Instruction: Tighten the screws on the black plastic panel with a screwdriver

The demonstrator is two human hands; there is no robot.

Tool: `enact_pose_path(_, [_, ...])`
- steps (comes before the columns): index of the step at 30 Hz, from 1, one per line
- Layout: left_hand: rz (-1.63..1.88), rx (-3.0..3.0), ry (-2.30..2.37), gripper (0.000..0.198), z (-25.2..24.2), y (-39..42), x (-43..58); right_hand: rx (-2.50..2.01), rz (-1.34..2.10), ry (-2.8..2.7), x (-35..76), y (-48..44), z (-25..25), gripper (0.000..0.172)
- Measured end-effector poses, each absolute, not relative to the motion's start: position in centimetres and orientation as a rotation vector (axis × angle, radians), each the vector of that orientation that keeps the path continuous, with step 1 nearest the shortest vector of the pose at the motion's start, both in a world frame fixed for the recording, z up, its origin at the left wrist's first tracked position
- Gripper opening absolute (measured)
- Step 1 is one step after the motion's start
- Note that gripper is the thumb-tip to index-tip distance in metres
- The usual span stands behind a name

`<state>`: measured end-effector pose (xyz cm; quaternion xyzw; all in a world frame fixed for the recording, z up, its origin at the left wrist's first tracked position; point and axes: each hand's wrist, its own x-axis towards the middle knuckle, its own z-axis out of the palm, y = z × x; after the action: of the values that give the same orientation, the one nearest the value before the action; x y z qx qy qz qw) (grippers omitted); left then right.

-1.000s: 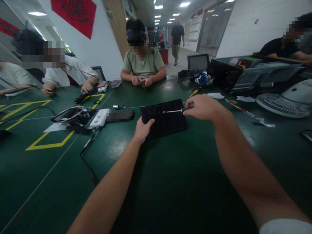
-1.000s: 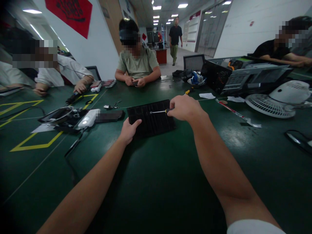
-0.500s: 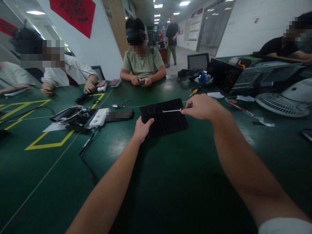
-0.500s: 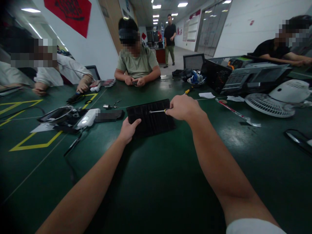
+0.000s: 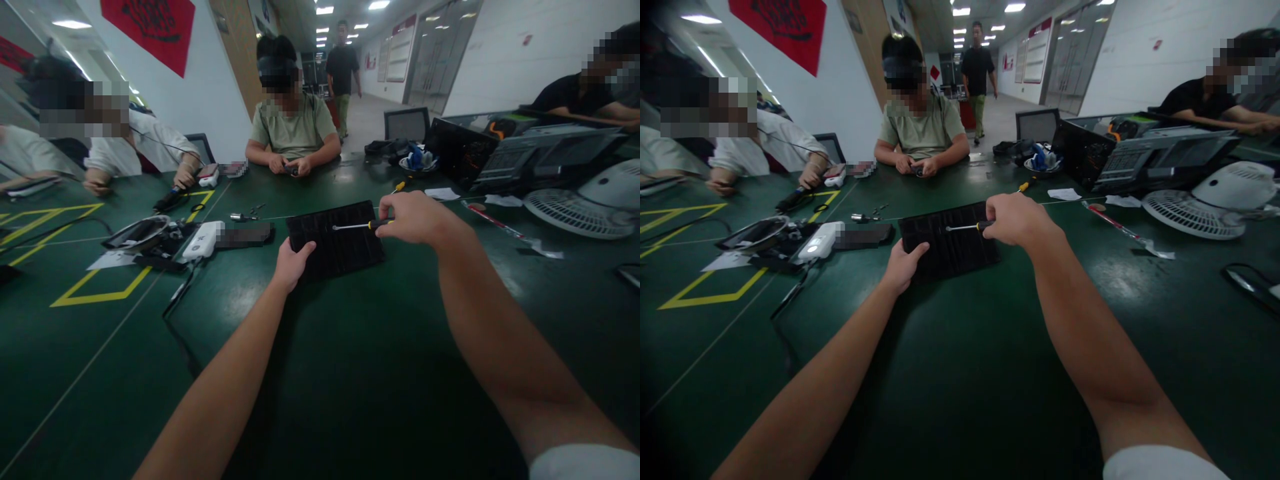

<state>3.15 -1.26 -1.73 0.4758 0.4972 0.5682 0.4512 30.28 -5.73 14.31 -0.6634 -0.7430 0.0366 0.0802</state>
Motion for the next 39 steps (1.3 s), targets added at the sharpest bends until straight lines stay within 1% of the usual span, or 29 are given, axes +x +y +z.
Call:
enact_pose_path(7, [1.403, 1.176, 1.257, 0.037, -1.39, -1.50, 3.44, -1.986, 0.095, -2.204, 30.20, -5.69, 14.27, 0.022])
enact_pose_path(19, [1.406, 1.167, 1.231, 0.038, -1.54, -1.40, 3.31, -2.011, 0.105, -2.201, 30.14, -5.83, 14.52, 0.021])
enact_pose_path(33, [1.402, 1.185, 1.216, 0.041, -1.79, -1.34, 3.05, -2.058, 0.088, -2.187, 30.22, -5.67, 14.42, 0.029])
enact_pose_path(39, [1.409, 1.171, 1.243, 0.038, -1.23, -1.66, 3.45, -2.111, 0.111, -2.210, 30.07, -5.67, 14.65, 0.038])
